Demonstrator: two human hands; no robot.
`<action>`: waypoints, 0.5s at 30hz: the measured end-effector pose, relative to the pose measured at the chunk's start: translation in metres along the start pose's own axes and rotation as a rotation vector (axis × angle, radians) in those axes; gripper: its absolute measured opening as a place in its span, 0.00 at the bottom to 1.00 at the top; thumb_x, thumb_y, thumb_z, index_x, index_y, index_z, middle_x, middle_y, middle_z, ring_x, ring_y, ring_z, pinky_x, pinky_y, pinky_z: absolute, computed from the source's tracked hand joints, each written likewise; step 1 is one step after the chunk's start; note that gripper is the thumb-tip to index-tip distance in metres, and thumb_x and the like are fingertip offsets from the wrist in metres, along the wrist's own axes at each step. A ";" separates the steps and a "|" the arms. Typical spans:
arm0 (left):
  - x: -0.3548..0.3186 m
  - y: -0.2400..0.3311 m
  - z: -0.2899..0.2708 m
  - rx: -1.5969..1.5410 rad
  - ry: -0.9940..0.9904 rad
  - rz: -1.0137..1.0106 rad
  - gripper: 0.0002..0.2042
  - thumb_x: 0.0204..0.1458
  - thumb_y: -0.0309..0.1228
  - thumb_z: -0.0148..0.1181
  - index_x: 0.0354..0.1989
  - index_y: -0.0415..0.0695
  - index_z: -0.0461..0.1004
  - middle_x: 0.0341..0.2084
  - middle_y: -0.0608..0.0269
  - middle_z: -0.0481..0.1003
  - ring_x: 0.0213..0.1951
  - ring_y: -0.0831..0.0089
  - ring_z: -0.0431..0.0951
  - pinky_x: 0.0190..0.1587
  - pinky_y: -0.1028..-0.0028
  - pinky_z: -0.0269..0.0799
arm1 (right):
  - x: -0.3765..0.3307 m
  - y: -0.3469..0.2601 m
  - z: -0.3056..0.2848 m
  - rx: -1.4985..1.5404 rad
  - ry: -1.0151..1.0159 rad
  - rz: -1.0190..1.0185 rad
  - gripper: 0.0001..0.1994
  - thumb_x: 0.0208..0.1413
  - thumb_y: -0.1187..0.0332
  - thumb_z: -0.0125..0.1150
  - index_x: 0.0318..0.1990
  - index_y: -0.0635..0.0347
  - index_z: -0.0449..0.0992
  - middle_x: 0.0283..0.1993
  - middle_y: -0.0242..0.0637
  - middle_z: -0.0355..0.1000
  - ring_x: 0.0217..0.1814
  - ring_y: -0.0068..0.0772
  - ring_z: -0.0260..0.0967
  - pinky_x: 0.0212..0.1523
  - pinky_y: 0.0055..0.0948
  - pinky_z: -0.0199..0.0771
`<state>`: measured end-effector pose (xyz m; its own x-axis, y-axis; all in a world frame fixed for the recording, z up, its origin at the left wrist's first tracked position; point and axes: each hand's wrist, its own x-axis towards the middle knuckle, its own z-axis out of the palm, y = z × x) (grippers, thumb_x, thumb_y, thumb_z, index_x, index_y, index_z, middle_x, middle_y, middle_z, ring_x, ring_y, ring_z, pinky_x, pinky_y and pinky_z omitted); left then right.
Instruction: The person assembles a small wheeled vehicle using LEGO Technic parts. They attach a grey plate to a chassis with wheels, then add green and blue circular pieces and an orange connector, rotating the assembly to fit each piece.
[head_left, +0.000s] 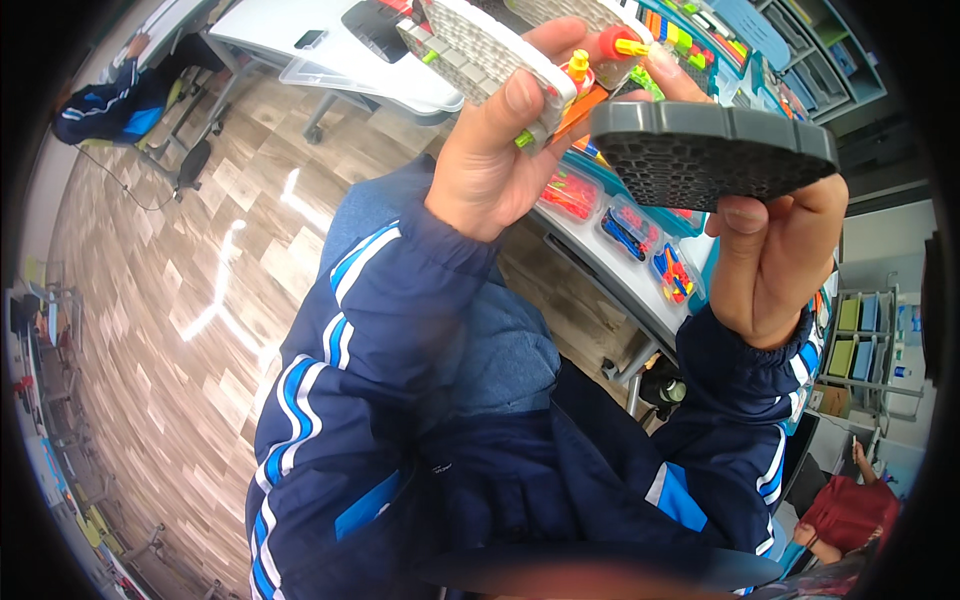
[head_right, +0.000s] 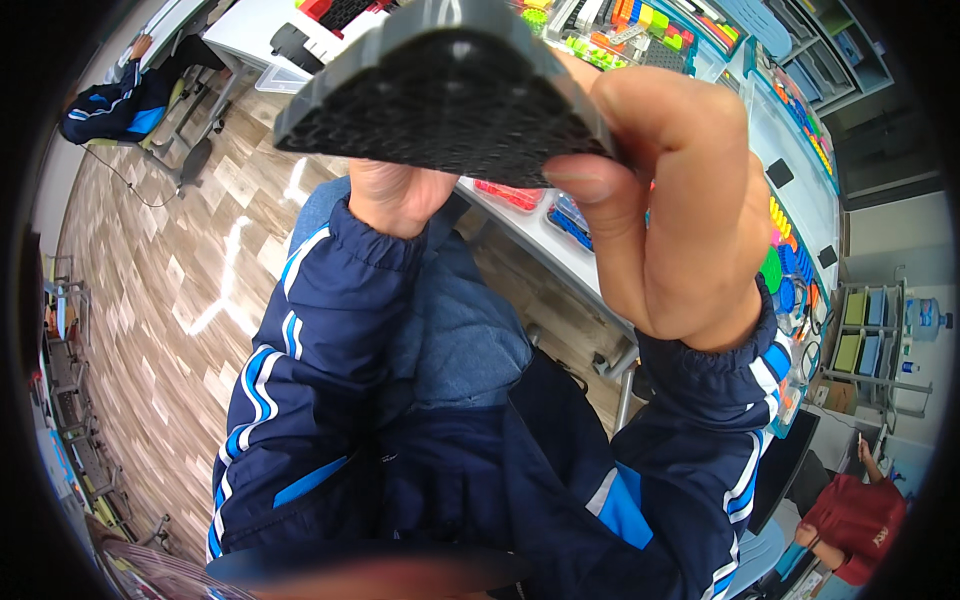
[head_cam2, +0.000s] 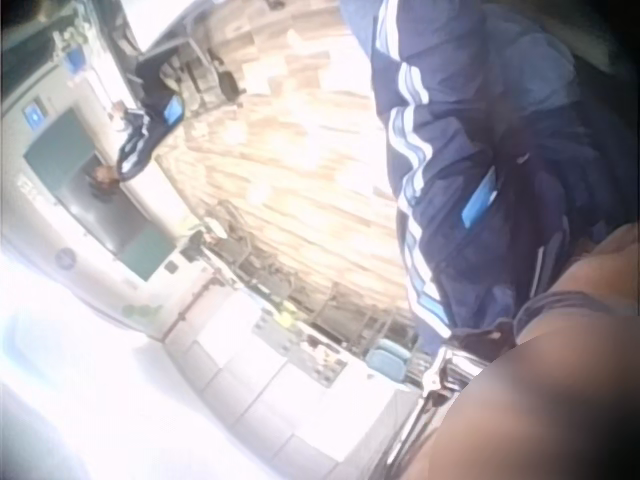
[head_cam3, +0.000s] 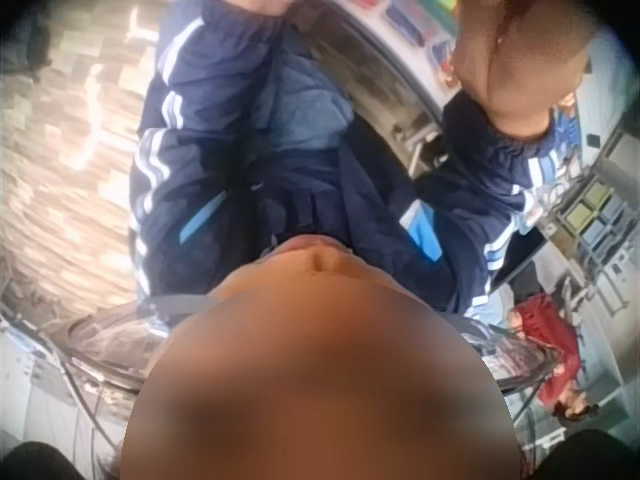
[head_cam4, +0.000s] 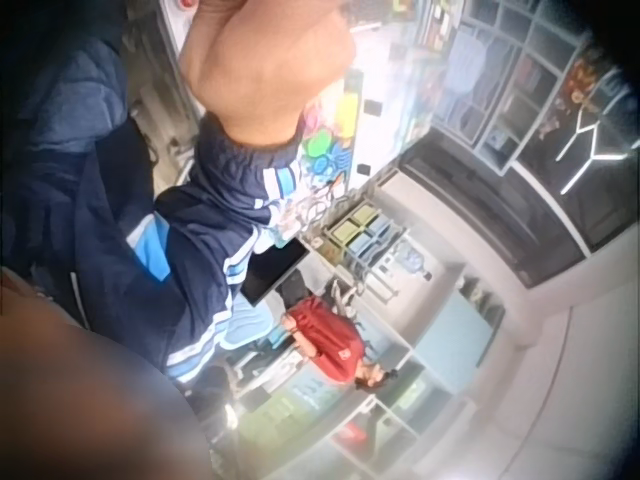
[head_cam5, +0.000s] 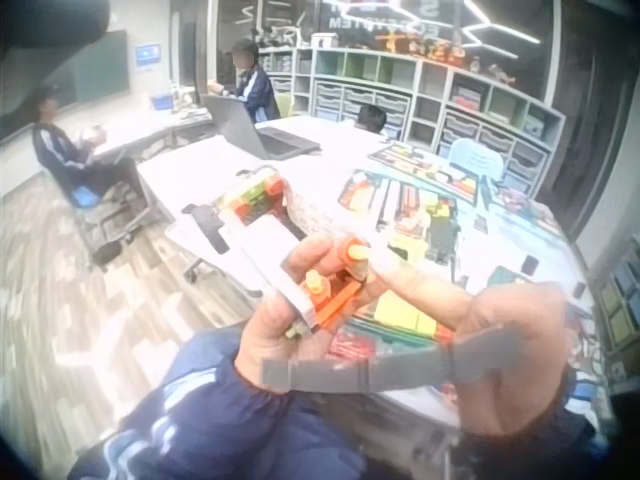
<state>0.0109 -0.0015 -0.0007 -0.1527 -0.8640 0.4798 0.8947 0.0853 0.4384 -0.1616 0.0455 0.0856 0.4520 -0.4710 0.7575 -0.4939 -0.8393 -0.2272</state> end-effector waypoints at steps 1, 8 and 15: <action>0.000 0.000 0.000 0.028 -0.011 0.011 0.34 0.44 0.43 0.68 0.57 0.39 0.63 0.53 0.53 0.69 0.58 0.62 0.67 0.61 0.60 0.62 | 0.000 0.002 0.000 -0.006 -0.022 -0.041 0.18 0.61 0.61 0.52 0.47 0.67 0.60 0.30 0.36 0.68 0.23 0.16 0.61 0.24 0.16 0.64; 0.002 0.000 -0.003 0.068 -0.094 -0.025 0.33 0.44 0.39 0.68 0.56 0.37 0.63 0.51 0.50 0.71 0.55 0.57 0.70 0.58 0.59 0.65 | 0.004 0.002 -0.004 0.264 0.070 0.170 0.16 0.64 0.61 0.45 0.48 0.68 0.60 0.35 0.43 0.72 0.24 0.19 0.64 0.24 0.16 0.63; 0.006 0.001 -0.006 0.205 -0.231 -0.149 0.31 0.40 0.37 0.70 0.54 0.37 0.67 0.49 0.49 0.73 0.53 0.59 0.72 0.58 0.61 0.65 | 0.023 0.015 -0.023 0.933 0.016 0.479 0.17 0.66 0.66 0.40 0.55 0.73 0.61 0.36 0.35 0.67 0.19 0.14 0.58 0.16 0.11 0.54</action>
<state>0.0132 -0.0093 -0.0022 -0.3876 -0.7415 0.5477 0.7560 0.0842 0.6491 -0.1762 0.0286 0.1135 0.3470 -0.8114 0.4703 0.1529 -0.4458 -0.8820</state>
